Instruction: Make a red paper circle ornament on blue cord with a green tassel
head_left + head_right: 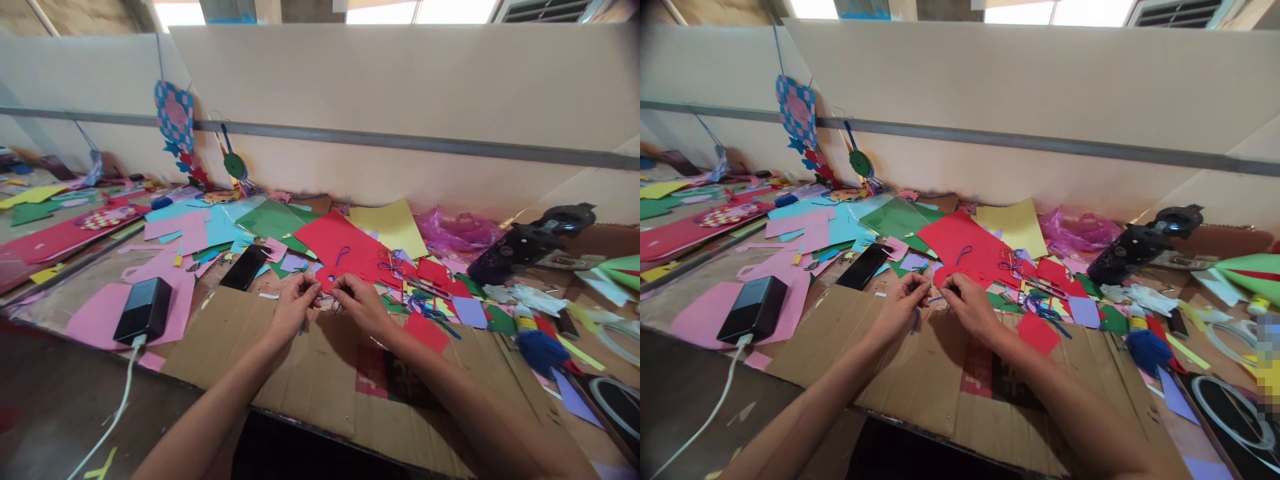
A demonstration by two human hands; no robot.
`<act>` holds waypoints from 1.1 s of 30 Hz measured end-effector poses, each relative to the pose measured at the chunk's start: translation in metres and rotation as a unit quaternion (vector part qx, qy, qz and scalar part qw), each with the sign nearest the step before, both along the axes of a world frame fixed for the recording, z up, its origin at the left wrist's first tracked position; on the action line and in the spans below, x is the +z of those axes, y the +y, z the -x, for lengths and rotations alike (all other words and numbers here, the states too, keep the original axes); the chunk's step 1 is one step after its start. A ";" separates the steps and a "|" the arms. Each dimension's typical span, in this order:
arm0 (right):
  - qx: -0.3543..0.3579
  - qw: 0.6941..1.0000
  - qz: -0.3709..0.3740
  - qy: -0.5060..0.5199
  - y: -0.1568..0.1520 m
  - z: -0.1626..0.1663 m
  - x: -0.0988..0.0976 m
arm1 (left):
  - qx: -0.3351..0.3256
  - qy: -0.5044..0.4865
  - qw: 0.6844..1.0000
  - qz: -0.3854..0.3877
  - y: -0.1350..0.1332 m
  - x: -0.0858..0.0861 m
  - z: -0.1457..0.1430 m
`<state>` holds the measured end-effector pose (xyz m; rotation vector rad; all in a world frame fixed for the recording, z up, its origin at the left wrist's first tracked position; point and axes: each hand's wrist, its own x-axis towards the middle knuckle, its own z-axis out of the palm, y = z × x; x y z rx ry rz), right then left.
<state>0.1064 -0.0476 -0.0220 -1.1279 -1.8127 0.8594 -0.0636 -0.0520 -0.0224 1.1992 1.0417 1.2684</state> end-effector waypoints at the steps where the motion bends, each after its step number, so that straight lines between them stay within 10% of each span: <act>1: -0.001 1.000 -0.001 0.003 0.000 0.000 0.001 | 0.001 0.001 1.000 0.000 0.000 0.000 0.000; 33: -0.022 0.998 -0.056 0.005 -0.006 0.000 0.009 | -0.001 0.006 1.000 0.002 -0.003 -0.001 -0.002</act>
